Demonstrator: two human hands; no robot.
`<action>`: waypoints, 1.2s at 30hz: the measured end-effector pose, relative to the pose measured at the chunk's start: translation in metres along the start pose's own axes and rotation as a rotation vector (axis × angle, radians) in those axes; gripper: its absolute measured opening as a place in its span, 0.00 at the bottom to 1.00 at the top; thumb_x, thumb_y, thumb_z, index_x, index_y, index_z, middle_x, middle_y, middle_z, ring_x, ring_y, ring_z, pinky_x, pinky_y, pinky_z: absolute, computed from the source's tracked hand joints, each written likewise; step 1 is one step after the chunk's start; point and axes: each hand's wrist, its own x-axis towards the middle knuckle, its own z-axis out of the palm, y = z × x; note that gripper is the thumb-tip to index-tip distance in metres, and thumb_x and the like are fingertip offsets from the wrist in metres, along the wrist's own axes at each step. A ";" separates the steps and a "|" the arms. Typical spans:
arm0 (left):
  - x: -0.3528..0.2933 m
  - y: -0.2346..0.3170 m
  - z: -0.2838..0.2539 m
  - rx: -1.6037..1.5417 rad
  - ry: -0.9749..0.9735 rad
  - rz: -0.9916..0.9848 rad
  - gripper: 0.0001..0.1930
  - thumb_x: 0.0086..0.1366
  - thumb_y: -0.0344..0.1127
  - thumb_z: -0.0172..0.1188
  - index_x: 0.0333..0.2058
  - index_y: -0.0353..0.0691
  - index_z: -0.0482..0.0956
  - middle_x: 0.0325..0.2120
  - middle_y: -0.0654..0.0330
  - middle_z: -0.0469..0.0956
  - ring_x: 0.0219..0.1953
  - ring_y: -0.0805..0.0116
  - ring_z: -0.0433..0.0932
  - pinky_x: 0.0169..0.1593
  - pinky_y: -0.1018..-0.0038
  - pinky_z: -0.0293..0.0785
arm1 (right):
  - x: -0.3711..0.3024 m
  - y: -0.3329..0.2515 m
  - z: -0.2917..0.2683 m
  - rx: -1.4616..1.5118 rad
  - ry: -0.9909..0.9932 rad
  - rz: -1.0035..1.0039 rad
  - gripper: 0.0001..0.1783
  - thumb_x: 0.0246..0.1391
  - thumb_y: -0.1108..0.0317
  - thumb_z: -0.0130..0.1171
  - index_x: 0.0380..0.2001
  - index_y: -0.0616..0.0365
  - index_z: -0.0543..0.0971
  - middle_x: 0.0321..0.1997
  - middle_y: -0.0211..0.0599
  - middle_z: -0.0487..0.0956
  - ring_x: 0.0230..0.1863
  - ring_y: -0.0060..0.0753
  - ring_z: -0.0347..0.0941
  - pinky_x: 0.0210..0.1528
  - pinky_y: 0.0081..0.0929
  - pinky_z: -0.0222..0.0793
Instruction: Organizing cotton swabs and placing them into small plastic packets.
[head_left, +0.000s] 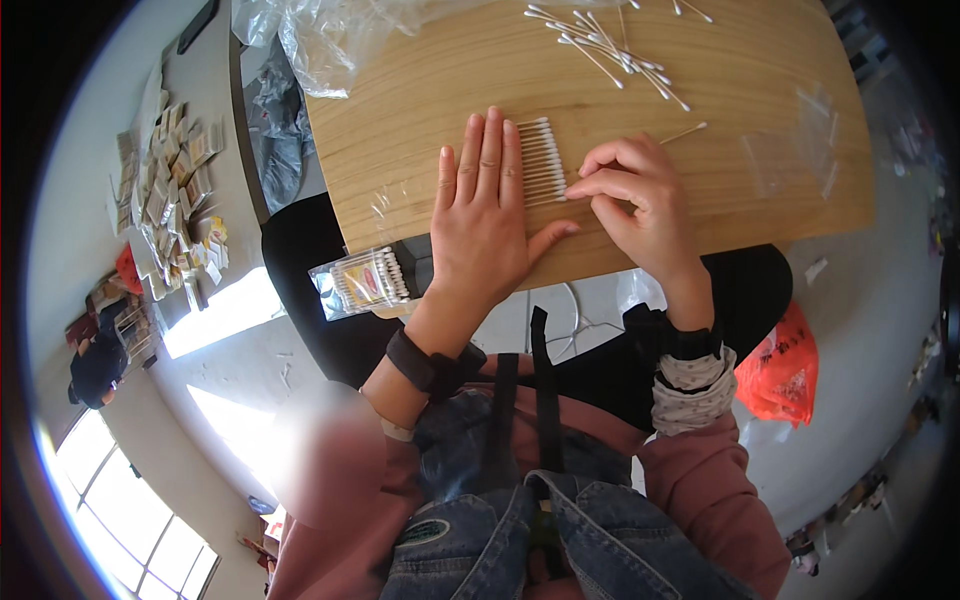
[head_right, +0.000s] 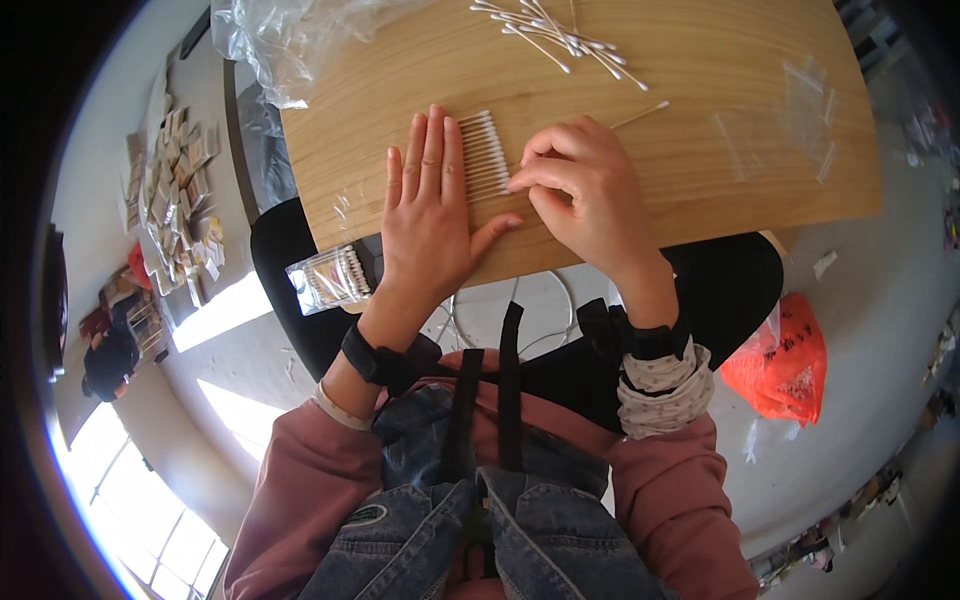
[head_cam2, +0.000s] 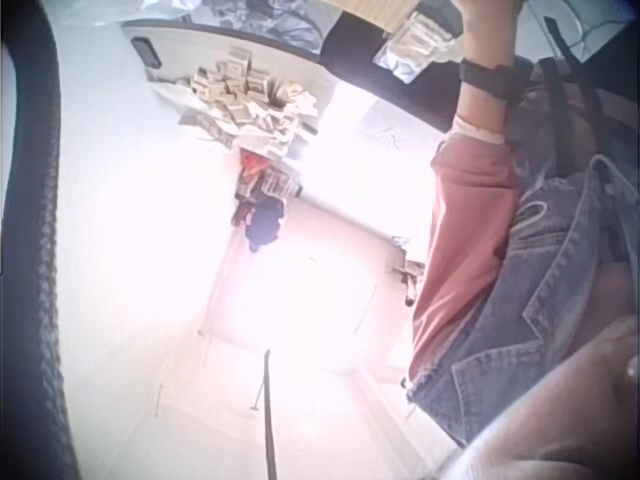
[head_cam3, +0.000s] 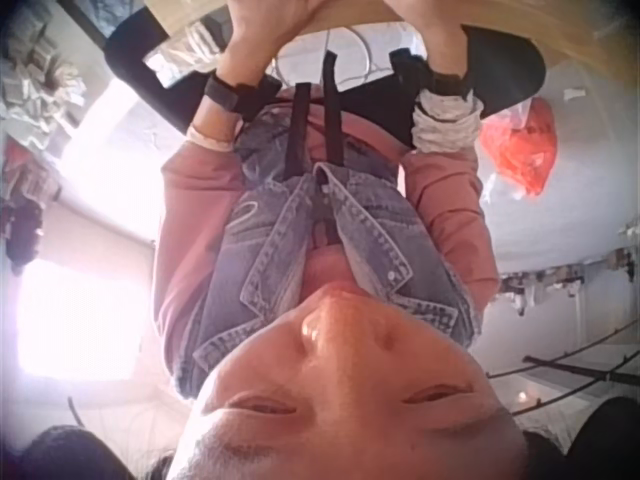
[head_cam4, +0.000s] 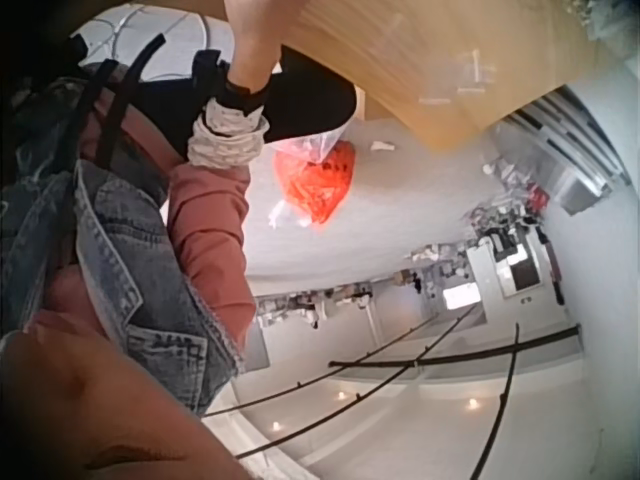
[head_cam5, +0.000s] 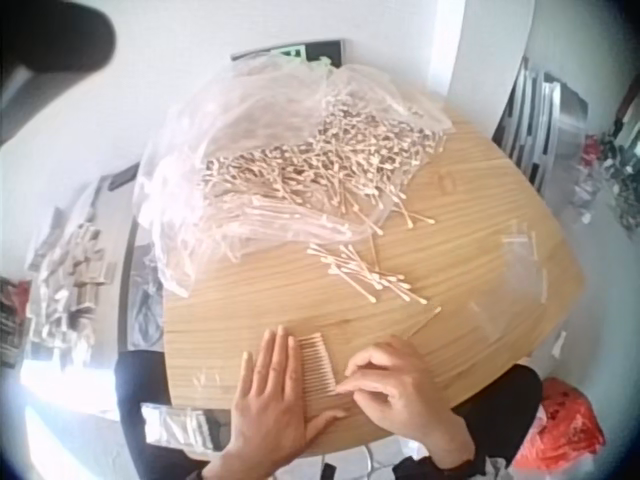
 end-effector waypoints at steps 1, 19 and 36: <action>0.000 0.000 0.000 -0.001 0.001 -0.001 0.55 0.58 0.72 0.53 0.68 0.26 0.57 0.71 0.45 0.54 0.75 0.50 0.49 0.74 0.53 0.44 | 0.001 0.000 0.000 -0.006 -0.002 -0.004 0.08 0.40 0.81 0.64 0.22 0.54 0.83 0.31 0.26 0.77 0.39 0.34 0.72 0.42 0.31 0.68; 0.000 -0.001 0.001 -0.040 0.011 -0.005 0.53 0.61 0.71 0.52 0.69 0.27 0.55 0.72 0.46 0.52 0.76 0.52 0.47 0.74 0.54 0.43 | 0.001 0.006 0.006 -0.024 0.028 0.006 0.12 0.42 0.86 0.59 0.26 0.56 0.85 0.34 0.31 0.78 0.41 0.34 0.73 0.41 0.29 0.70; -0.001 0.000 -0.001 -0.101 0.030 -0.004 0.51 0.64 0.67 0.54 0.70 0.27 0.53 0.72 0.45 0.52 0.75 0.50 0.48 0.74 0.54 0.45 | 0.007 0.007 0.007 -0.093 0.011 -0.020 0.12 0.44 0.85 0.58 0.26 0.55 0.84 0.35 0.30 0.78 0.42 0.35 0.73 0.44 0.30 0.70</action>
